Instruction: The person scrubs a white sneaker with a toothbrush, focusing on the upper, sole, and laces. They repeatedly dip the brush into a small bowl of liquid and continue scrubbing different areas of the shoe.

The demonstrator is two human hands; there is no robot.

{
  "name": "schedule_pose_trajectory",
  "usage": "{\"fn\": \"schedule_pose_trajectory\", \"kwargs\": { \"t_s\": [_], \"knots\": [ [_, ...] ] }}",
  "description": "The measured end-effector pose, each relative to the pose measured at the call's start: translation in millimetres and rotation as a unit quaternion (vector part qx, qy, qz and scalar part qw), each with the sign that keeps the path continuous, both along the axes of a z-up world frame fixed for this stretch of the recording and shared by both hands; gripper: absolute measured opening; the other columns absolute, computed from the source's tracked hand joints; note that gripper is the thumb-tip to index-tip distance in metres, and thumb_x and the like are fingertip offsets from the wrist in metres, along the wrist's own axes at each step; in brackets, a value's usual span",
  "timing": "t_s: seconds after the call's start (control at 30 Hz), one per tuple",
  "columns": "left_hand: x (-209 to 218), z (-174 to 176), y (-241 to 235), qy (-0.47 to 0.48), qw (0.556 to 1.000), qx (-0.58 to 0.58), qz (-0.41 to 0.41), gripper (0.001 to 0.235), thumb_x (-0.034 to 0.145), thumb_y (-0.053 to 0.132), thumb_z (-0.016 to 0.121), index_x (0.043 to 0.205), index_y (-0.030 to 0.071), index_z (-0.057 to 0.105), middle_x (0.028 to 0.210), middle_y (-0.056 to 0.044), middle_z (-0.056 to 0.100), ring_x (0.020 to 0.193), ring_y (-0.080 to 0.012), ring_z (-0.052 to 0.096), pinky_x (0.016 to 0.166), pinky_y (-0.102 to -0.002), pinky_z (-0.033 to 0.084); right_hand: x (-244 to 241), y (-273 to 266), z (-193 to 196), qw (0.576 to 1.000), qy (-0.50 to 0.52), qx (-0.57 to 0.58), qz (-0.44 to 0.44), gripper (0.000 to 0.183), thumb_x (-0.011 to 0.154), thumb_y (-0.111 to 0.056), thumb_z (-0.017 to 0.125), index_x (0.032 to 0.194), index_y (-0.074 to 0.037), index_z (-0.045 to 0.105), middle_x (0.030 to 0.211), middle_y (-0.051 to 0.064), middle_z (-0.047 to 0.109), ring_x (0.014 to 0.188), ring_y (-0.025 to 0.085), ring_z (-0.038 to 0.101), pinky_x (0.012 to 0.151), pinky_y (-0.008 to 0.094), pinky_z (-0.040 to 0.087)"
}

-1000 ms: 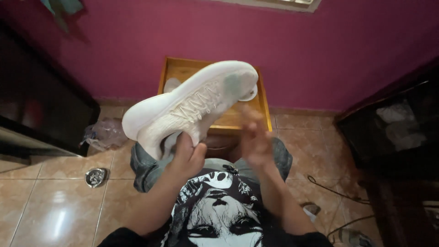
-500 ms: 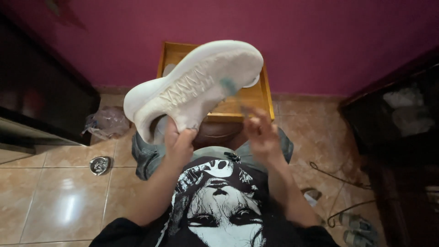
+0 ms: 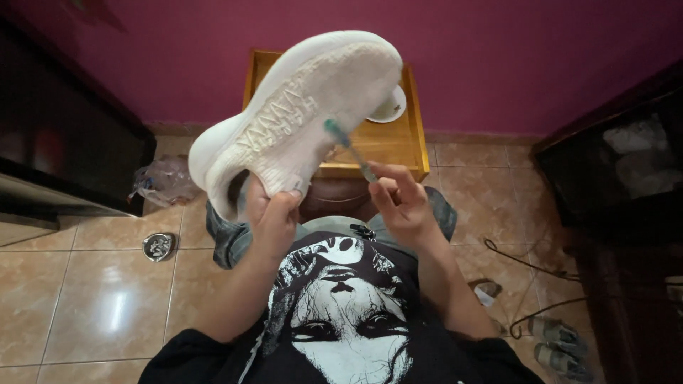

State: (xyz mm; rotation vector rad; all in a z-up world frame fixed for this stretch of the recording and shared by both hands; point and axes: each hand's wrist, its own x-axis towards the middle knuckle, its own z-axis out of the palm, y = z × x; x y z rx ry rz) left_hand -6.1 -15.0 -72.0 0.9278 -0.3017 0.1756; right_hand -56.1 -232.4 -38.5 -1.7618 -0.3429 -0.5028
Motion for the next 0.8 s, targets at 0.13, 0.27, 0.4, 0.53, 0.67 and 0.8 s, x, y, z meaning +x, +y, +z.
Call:
{"fn": "schedule_pose_trajectory", "kwargs": {
  "t_s": [0.13, 0.27, 0.4, 0.53, 0.67, 0.8],
  "knots": [
    [-7, 35, -2, 0.009, 0.999, -0.029, 0.013, 0.058, 0.072, -0.005, 0.058, 0.13, -0.003, 0.053, 0.105, -0.012, 0.061, 0.099, -0.017, 0.06, 0.091, -0.037, 0.053, -1, -13, 24, 0.992, -0.068, -0.069, -0.077, 0.033, 0.102, -0.006, 0.056, 0.134, -0.006, 0.062, 0.052, 0.0, 0.049, 0.04, 0.011, 0.035, 0.044, 0.022, 0.032],
    [-19, 80, -6, 0.034, 0.995, -0.092, -0.006, 0.059, 0.069, -0.007, 0.058, 0.127, -0.002, 0.055, 0.096, -0.012, 0.062, 0.101, -0.0188, 0.066, 0.095, -0.036, 0.056, -2, 0, 34, 0.988, -0.112, -0.037, -0.098, 0.036, 0.103, 0.002, 0.05, 0.138, -0.001, 0.059, 0.062, 0.002, 0.046, 0.047, 0.012, 0.027, 0.048, 0.023, 0.033],
    [-18, 82, -4, 0.04, 0.992, -0.117, 0.015, 0.06, 0.069, -0.007, 0.057, 0.129, -0.004, 0.054, 0.098, -0.015, 0.064, 0.097, -0.0227, 0.067, 0.095, -0.041, 0.057, 0, -7, 6, 0.998, -0.032, -0.048, 0.019, 0.03, 0.095, 0.001, 0.065, 0.125, 0.0, 0.064, 0.049, 0.001, 0.043, 0.037, 0.013, 0.031, 0.04, 0.025, 0.028],
    [-11, 89, 0, 0.027, 0.988, -0.149, 0.005, 0.054, 0.072, -0.006, 0.057, 0.126, -0.004, 0.055, 0.099, -0.015, 0.066, 0.105, -0.0211, 0.067, 0.099, -0.039, 0.056, -1, -14, 20, 0.996, -0.054, -0.066, -0.002, 0.031, 0.1, -0.004, 0.055, 0.13, 0.0, 0.063, 0.051, 0.001, 0.046, 0.039, 0.011, 0.033, 0.041, 0.024, 0.03],
    [-7, 73, 11, 0.014, 0.989, -0.144, -0.003, 0.058, 0.071, -0.008, 0.053, 0.128, -0.008, 0.053, 0.096, -0.018, 0.065, 0.106, -0.0269, 0.067, 0.1, -0.045, 0.056, -2, -12, 32, 0.994, -0.095, -0.043, -0.043, 0.035, 0.107, -0.007, 0.047, 0.139, 0.003, 0.053, 0.056, 0.003, 0.045, 0.041, 0.009, 0.029, 0.042, 0.023, 0.029],
    [-8, 75, 9, 0.008, 0.99, -0.141, 0.003, 0.057, 0.071, -0.008, 0.053, 0.128, -0.008, 0.053, 0.096, -0.019, 0.065, 0.107, -0.027, 0.067, 0.1, -0.045, 0.056, -2, -12, 32, 0.993, -0.099, -0.045, -0.039, 0.034, 0.106, -0.007, 0.048, 0.138, 0.003, 0.054, 0.057, 0.002, 0.048, 0.042, 0.007, 0.031, 0.042, 0.022, 0.029]
  ]
}}
